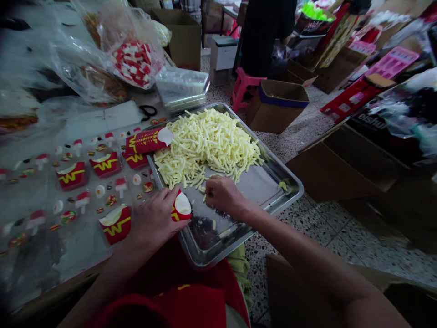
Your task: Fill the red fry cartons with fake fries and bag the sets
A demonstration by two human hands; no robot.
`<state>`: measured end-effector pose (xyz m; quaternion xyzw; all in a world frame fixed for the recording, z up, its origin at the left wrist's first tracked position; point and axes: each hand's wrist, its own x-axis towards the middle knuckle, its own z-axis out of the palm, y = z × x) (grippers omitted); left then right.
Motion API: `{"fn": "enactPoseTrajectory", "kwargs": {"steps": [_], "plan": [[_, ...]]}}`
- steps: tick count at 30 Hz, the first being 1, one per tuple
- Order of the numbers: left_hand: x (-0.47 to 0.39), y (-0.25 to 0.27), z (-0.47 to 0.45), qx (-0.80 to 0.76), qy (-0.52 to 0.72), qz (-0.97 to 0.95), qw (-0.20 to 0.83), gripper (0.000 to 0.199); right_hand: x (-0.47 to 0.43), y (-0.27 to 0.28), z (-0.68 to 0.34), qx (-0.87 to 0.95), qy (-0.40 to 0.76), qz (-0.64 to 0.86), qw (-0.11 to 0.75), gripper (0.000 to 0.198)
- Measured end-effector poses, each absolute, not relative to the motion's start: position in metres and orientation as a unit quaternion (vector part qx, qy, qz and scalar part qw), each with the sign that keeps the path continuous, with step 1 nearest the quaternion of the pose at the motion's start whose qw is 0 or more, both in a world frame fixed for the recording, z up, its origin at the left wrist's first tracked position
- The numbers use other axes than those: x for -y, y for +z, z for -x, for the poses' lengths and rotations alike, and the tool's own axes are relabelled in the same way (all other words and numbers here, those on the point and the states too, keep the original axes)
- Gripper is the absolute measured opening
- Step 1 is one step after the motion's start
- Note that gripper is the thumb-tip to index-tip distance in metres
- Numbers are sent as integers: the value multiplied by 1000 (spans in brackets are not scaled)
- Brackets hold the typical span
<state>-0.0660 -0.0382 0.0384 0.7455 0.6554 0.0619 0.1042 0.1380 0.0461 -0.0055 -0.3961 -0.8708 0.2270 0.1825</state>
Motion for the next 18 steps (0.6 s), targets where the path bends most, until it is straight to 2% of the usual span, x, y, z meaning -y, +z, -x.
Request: {"fn": "enactPoseTrajectory", "kwargs": {"steps": [3, 6, 9, 12, 15, 18], "plan": [[37, 28, 64, -631, 91, -757, 144, 71, -25, 5, -131, 876, 267, 337, 220, 14], [37, 14, 55, -580, 201, -758, 220, 71, -3, 16, -125, 892, 277, 278, 223, 14], [43, 4, 47, -546, 301, -729, 281, 74, 14, 33, -126, 855, 346, 307, 236, 17], [53, 3, 45, -549, 335, -698, 315, 79, 24, 48, -134, 815, 405, 328, 254, 19], [59, 7, 45, -560, 356, -678, 314, 81, 30, 51, -136, 810, 347, 360, 307, 12], [58, 10, 45, -560, 374, -678, 294, 81, 34, 48, -129, 827, 265, 383, 315, 7]]}}
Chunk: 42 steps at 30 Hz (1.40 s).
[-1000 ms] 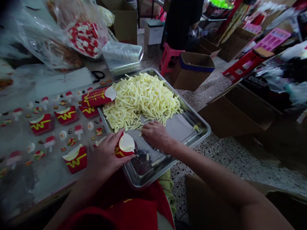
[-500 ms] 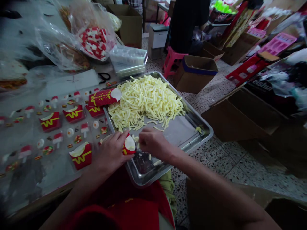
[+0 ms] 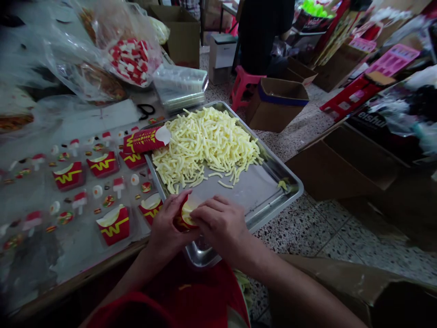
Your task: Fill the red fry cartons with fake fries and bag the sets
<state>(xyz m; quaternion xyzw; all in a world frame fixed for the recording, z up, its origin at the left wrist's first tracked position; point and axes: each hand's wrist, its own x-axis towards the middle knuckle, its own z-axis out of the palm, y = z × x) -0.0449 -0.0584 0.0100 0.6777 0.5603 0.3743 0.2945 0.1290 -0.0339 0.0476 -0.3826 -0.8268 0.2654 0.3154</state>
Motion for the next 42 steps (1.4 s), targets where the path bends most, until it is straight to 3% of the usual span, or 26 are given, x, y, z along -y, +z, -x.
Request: {"fn": "enactPoseTrajectory", "kwargs": {"steps": [6, 9, 13, 15, 18, 25, 30, 34, 38, 42], "plan": [[57, 7, 61, -592, 374, -669, 249, 83, -5, 52, -126, 837, 304, 386, 242, 9], [58, 8, 79, -627, 382, -652, 188, 80, -48, 43, -131, 873, 203, 390, 212, 17], [60, 13, 101, -645, 371, -653, 144, 81, -79, 20, -124, 952, 71, 296, 43, 15], [61, 14, 107, -650, 369, -651, 134, 81, -78, 10, -119, 959, 29, 282, -2, 12], [62, 13, 108, -650, 366, -650, 144, 82, -67, 1, -117, 957, 21, 290, 3, 12], [61, 16, 94, -625, 302, -701, 165, 82, -46, -8, -130, 895, 120, 427, 52, 9], [55, 25, 81, -644, 211, -723, 135, 83, -36, 5, -141, 814, 246, 503, 156, 18], [53, 34, 82, -664, 176, -717, 121, 80, -43, 12, -129, 821, 217, 469, 243, 18], [61, 35, 97, -689, 186, -692, 108, 83, -51, -1, -110, 889, 151, 409, 141, 11], [67, 31, 101, -691, 193, -685, 123, 83, -53, -15, -108, 922, 71, 376, 65, 16]]}}
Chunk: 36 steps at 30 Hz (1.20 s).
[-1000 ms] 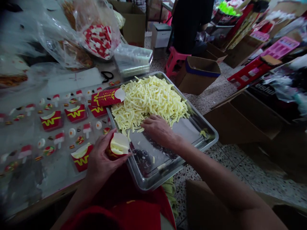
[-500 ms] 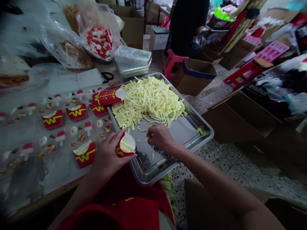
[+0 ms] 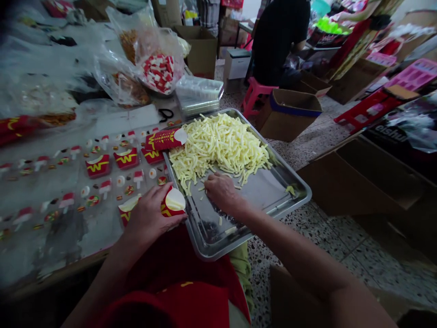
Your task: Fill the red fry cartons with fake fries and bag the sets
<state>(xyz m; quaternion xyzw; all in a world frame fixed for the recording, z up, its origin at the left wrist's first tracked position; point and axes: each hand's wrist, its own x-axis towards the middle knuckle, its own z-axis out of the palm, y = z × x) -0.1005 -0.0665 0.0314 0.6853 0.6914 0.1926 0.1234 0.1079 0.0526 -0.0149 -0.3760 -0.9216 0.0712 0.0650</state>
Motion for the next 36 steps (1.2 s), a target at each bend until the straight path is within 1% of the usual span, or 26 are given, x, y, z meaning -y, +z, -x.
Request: {"fn": "enactPoseTrajectory", "kwargs": {"steps": [2, 5, 8, 10, 13, 17, 19, 22, 27, 28, 30, 32, 33, 36], "plan": [[65, 31, 96, -686, 195, -686, 140, 84, -55, -16, -109, 920, 82, 380, 59, 14], [60, 34, 92, -679, 199, -691, 149, 83, -62, -14, -110, 909, 128, 389, 76, 11], [59, 35, 97, -678, 187, -697, 142, 83, -66, -12, -114, 878, 208, 418, 102, 14], [62, 33, 103, -680, 178, -697, 144, 86, -65, -12, -118, 865, 234, 427, 122, 16], [66, 30, 108, -682, 180, -693, 149, 88, -62, -13, -126, 882, 221, 389, 151, 20], [68, 31, 105, -678, 193, -694, 146, 88, -60, -15, -132, 896, 192, 361, 172, 15], [68, 32, 104, -675, 200, -696, 145, 89, -60, -17, -132, 894, 199, 361, 175, 15], [67, 32, 104, -670, 209, -697, 143, 90, -61, -18, -133, 883, 233, 368, 176, 22], [67, 30, 104, -666, 215, -700, 142, 89, -64, -17, -135, 837, 283, 433, 178, 41], [66, 29, 104, -665, 217, -700, 143, 89, -64, -16, -135, 829, 295, 444, 171, 42], [65, 28, 103, -663, 219, -702, 144, 89, -65, -15, -134, 828, 295, 452, 152, 34], [64, 27, 103, -662, 220, -702, 144, 89, -63, -16, -132, 847, 269, 436, 141, 22], [64, 27, 103, -662, 220, -702, 144, 89, -61, -17, -131, 859, 253, 423, 142, 20], [64, 29, 103, -660, 218, -703, 148, 88, -55, -21, -127, 875, 212, 409, 152, 24]]}}
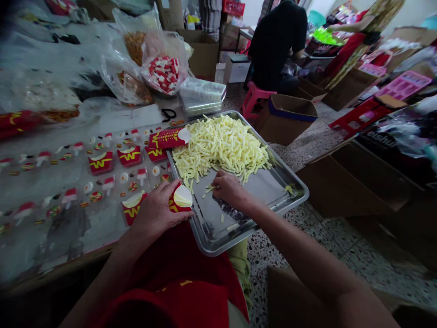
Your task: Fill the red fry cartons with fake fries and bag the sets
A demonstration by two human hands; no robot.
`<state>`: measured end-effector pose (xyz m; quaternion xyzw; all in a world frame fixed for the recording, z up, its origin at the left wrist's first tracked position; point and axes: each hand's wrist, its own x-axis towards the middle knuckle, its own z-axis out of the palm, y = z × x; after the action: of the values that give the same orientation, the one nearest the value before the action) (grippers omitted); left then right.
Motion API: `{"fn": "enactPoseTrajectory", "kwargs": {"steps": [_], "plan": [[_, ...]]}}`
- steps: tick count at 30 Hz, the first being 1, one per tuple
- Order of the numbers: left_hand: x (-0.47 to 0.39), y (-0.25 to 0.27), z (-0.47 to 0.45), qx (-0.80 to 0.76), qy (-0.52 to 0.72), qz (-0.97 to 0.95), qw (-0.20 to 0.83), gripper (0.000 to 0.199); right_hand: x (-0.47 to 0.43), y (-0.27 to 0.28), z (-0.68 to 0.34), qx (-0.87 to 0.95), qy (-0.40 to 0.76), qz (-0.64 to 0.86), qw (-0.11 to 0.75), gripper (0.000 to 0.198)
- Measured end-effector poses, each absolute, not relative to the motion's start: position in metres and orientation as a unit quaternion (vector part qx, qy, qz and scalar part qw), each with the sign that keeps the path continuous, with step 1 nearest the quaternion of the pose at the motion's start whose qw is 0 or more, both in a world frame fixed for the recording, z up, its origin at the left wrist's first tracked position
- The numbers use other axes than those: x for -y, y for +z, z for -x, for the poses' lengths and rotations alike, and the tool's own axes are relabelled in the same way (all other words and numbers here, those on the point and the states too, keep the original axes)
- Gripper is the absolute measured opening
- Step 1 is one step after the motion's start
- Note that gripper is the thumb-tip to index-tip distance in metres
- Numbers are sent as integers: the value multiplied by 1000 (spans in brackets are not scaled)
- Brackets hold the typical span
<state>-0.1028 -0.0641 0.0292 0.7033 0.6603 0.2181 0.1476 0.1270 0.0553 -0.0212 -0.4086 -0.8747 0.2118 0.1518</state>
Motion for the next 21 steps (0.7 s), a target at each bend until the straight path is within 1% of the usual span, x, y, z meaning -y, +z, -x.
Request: {"fn": "enactPoseTrajectory", "kwargs": {"steps": [2, 4, 5, 7, 9, 10, 11, 13, 15, 16, 18, 21], "plan": [[65, 33, 102, -662, 208, -704, 149, 88, -53, -24, -126, 874, 188, 421, 153, 24], [65, 37, 100, -666, 189, -706, 147, 86, -52, -25, -125, 859, 200, 444, 159, 21], [64, 39, 99, -668, 176, -709, 143, 85, -52, -25, -125, 841, 235, 460, 165, 17], [62, 41, 96, -668, 150, -717, 130, 82, -51, -21, -122, 779, 340, 491, 189, 13], [58, 40, 91, -660, 138, -728, 119, 81, -46, -13, -113, 715, 433, 503, 220, 14], [56, 39, 88, -656, 145, -731, 119, 80, -42, -7, -106, 700, 450, 502, 237, 15], [54, 36, 86, -654, 161, -729, 121, 78, -37, -1, -98, 700, 442, 501, 251, 15], [50, 29, 81, -660, 213, -709, 128, 74, -24, 15, -79, 735, 370, 505, 260, 12], [48, 21, 80, -679, 267, -671, 128, 71, -12, 32, -62, 779, 282, 504, 243, 10], [48, 17, 82, -689, 290, -652, 126, 71, -6, 41, -55, 798, 261, 492, 229, 11], [52, 11, 87, -698, 333, -622, 124, 72, 2, 55, -45, 834, 283, 431, 197, 18], [67, 6, 100, -691, 395, -593, 121, 75, 5, 65, -35, 862, 369, 310, 158, 26]]}}
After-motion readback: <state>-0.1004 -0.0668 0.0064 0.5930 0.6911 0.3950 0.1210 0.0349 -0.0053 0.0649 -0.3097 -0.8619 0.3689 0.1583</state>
